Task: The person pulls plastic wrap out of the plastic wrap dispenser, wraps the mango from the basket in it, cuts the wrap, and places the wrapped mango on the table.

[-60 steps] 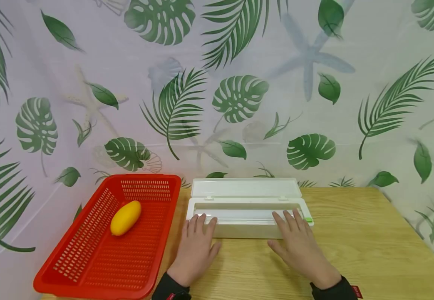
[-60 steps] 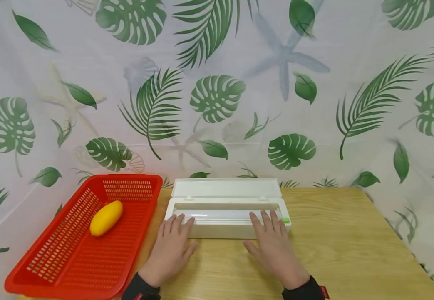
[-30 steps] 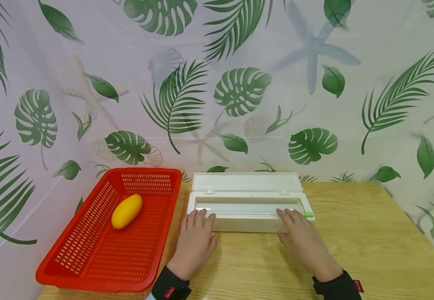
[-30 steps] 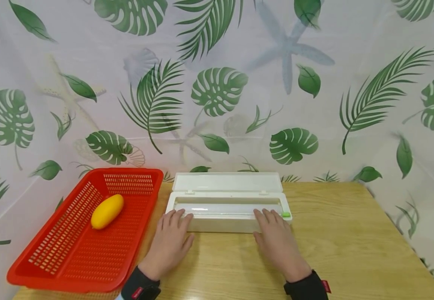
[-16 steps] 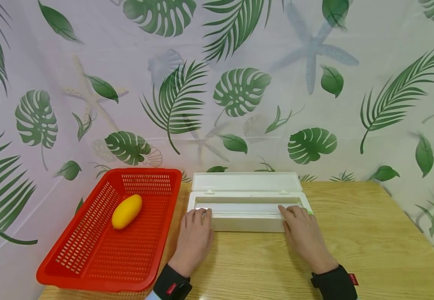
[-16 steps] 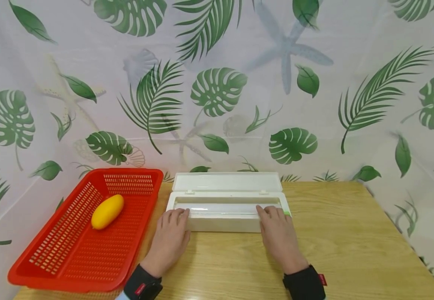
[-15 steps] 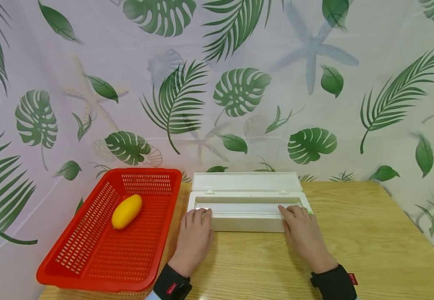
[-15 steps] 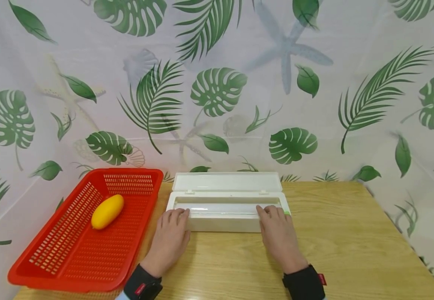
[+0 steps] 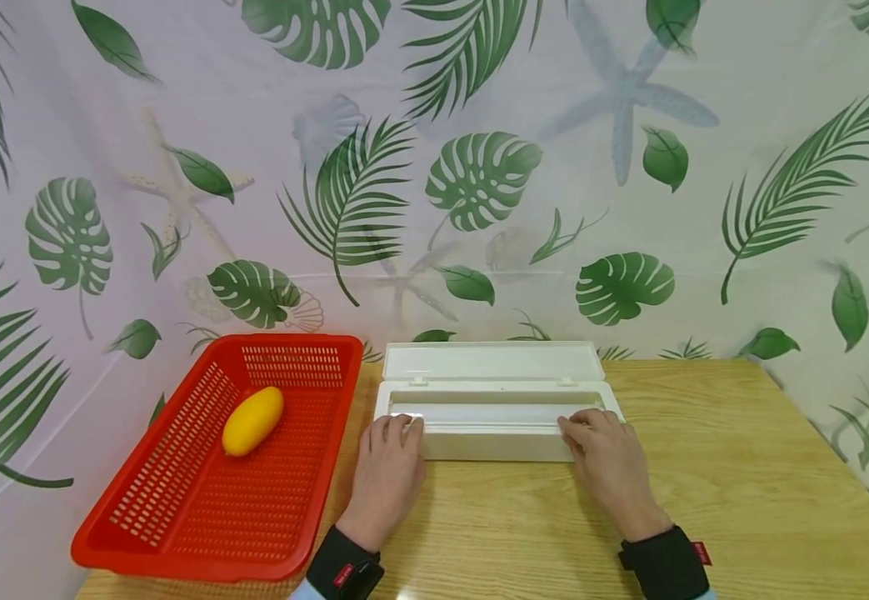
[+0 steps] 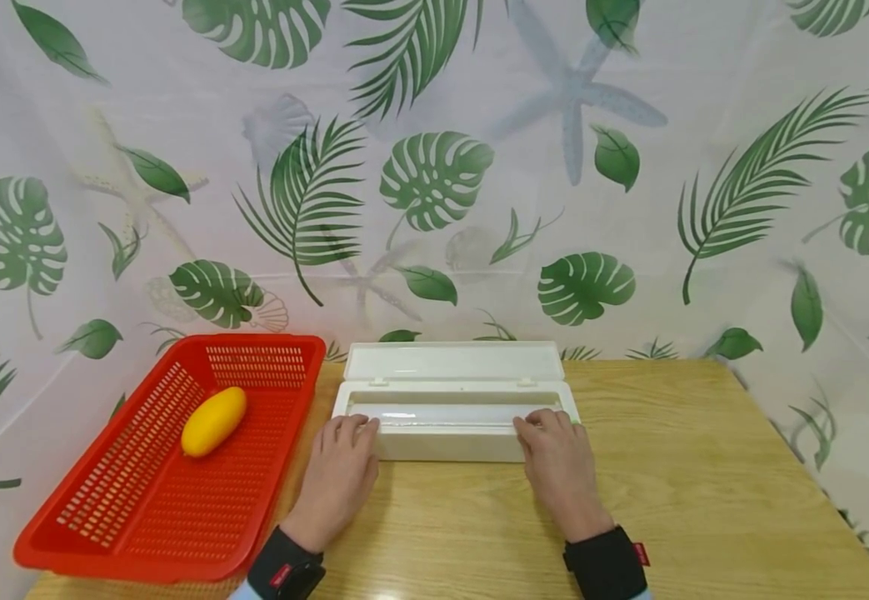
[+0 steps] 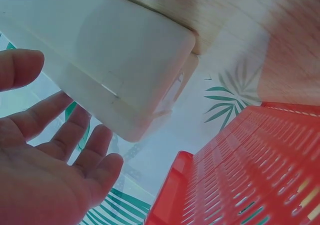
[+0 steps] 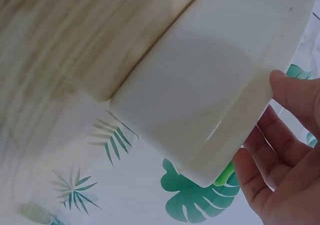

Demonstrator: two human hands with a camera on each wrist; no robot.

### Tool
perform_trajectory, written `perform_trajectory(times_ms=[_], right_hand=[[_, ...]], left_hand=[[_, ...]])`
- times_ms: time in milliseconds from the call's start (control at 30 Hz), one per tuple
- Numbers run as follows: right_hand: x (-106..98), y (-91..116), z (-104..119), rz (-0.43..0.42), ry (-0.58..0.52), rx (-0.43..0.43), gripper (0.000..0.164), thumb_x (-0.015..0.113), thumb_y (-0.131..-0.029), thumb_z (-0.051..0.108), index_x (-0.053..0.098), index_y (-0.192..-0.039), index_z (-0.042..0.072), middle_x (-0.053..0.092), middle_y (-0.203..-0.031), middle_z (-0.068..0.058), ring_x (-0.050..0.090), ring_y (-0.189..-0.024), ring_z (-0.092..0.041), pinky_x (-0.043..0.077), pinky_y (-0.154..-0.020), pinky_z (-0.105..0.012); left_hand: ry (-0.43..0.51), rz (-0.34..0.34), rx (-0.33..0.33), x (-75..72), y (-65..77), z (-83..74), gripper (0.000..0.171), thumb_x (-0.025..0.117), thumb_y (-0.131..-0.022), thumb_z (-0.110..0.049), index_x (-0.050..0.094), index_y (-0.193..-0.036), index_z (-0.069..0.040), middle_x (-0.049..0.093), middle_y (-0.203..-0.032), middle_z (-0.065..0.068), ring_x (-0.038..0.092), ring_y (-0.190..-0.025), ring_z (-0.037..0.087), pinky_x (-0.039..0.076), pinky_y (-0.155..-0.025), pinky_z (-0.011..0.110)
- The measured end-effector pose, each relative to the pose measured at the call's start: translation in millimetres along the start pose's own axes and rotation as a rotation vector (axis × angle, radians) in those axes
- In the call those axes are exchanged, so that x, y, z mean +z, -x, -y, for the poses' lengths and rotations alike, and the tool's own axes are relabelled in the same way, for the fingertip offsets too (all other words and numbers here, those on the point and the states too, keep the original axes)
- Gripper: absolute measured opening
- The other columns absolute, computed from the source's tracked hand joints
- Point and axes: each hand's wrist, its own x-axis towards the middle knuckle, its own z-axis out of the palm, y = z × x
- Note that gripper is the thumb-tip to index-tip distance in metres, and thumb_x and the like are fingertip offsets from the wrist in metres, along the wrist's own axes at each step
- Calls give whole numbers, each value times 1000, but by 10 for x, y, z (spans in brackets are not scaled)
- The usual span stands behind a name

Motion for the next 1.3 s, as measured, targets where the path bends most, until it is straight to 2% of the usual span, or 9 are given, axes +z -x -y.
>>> perform_trajectory(times_ms=[200, 367, 567, 767, 1000, 1300], right_hand=[[14, 11, 9, -55, -23, 13, 20, 79, -70, 2, 75, -89, 5, 63, -85, -9, 58, -76, -28, 46, -61, -40], [16, 7, 42, -93, -24, 17, 19, 79, -68, 0, 74, -86, 3, 64, -83, -10, 58, -75, -29, 47, -61, -39], [13, 18, 66, -97, -26, 41, 17, 78, -69, -1, 72, -84, 2, 63, -81, -10, 56, -74, -27, 48, -62, -37], [29, 26, 64, -113, -49, 78, 17, 80, -68, -1, 70, -81, 4, 65, -75, -8, 57, -70, -24, 50, -57, -36], [40, 20, 54, -153, -66, 61, 18, 80, -66, -2, 69, -78, 5, 65, -72, -7, 56, -67, -22, 48, -55, -35], [82, 32, 38, -163, -79, 72, 20, 80, -66, -4, 66, -76, 6, 63, -72, -5, 55, -69, -23, 48, -56, -36]], left_hand=[[2, -23, 5, 4, -11, 2, 40, 72, -77, -12, 60, -115, -5, 57, -109, 13, 49, -103, 32, 39, -92, 44], [2, -17, -3, -15, -12, -13, 39, 72, -76, -12, 61, -113, -5, 58, -107, 13, 49, -103, 32, 39, -92, 44], [6, -10, -16, -34, -18, -34, 37, 73, -76, -11, 62, -111, -5, 58, -105, 13, 49, -102, 33, 39, -92, 44], [-5, 12, -26, -42, -24, -43, 37, 74, -75, -11, 62, -110, -6, 57, -105, 13, 48, -102, 33, 39, -92, 44], [2, 6, -38, -39, -29, -41, 37, 76, -74, -11, 62, -109, -7, 57, -102, 13, 49, -100, 33, 40, -91, 44], [0, -8, -39, -30, -36, -36, 44, 78, -72, -11, 61, -113, -7, 57, -99, 12, 50, -97, 33, 42, -87, 43]])
